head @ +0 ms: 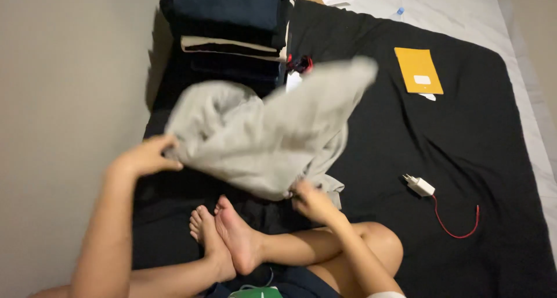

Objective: Folding various items of clothing, such as jeans, shirts, and hoodies, on a bed.

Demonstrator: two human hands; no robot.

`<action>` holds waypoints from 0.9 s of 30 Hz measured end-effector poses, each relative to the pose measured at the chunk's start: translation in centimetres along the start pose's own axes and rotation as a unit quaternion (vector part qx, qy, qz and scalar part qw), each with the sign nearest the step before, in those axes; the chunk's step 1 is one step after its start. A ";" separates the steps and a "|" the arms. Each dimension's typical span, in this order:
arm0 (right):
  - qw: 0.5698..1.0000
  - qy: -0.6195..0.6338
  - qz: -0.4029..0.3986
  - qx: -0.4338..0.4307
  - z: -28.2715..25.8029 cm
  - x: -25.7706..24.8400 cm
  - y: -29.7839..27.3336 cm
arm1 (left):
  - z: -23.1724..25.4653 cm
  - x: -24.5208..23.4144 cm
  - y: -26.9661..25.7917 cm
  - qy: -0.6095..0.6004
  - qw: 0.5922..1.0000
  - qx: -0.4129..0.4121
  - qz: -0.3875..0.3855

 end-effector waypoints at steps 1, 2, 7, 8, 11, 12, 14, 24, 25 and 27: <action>1.000 0.002 0.002 0.000 -0.9 -0.9 0.5 | -0.9 0.9 0.2 0.003 1.000 0.000 0.000; 0.988 0.061 -0.028 -0.142 -4.5 -1.3 0.4 | -3.3 2.5 0.3 0.022 0.996 -0.076 -0.035; 0.958 0.254 -0.041 0.128 6.3 -1.1 2.6 | 0.3 2.5 1.2 0.094 0.985 -0.146 0.021; 0.975 0.191 0.074 0.091 6.3 -4.3 3.8 | 2.6 1.7 2.1 0.153 0.978 -0.134 0.037; 0.975 0.042 0.217 0.002 4.5 -8.1 7.4 | 0.6 4.8 5.0 0.163 0.976 -0.146 -0.003; 0.968 -0.045 0.242 -0.040 3.3 -8.5 8.4 | -1.8 7.7 5.8 0.109 0.978 -0.166 -0.066; 0.982 -0.064 0.172 0.052 6.9 -3.7 9.8 | 0.5 8.4 4.4 0.150 0.966 -0.204 -0.058; 0.869 0.337 0.242 0.268 19.6 2.6 11.3 | -2.1 7.4 7.1 0.139 0.986 -0.092 0.026; 0.870 0.337 0.243 0.266 17.5 0.6 12.0 | -1.7 6.3 7.5 0.139 0.986 -0.090 0.029; 0.757 0.558 0.226 0.254 13.6 -0.7 12.6 | -1.0 3.2 7.3 0.122 0.984 -0.078 0.107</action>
Point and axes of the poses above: each hand's wrist, its own y-axis towards the middle knuckle, its own x-axis out of the palm, z = x × y, the point moved 10 cm from there along y, towards the middle knuckle, and after that the axes turned 2 degrees about x, right-handed, at the moved point
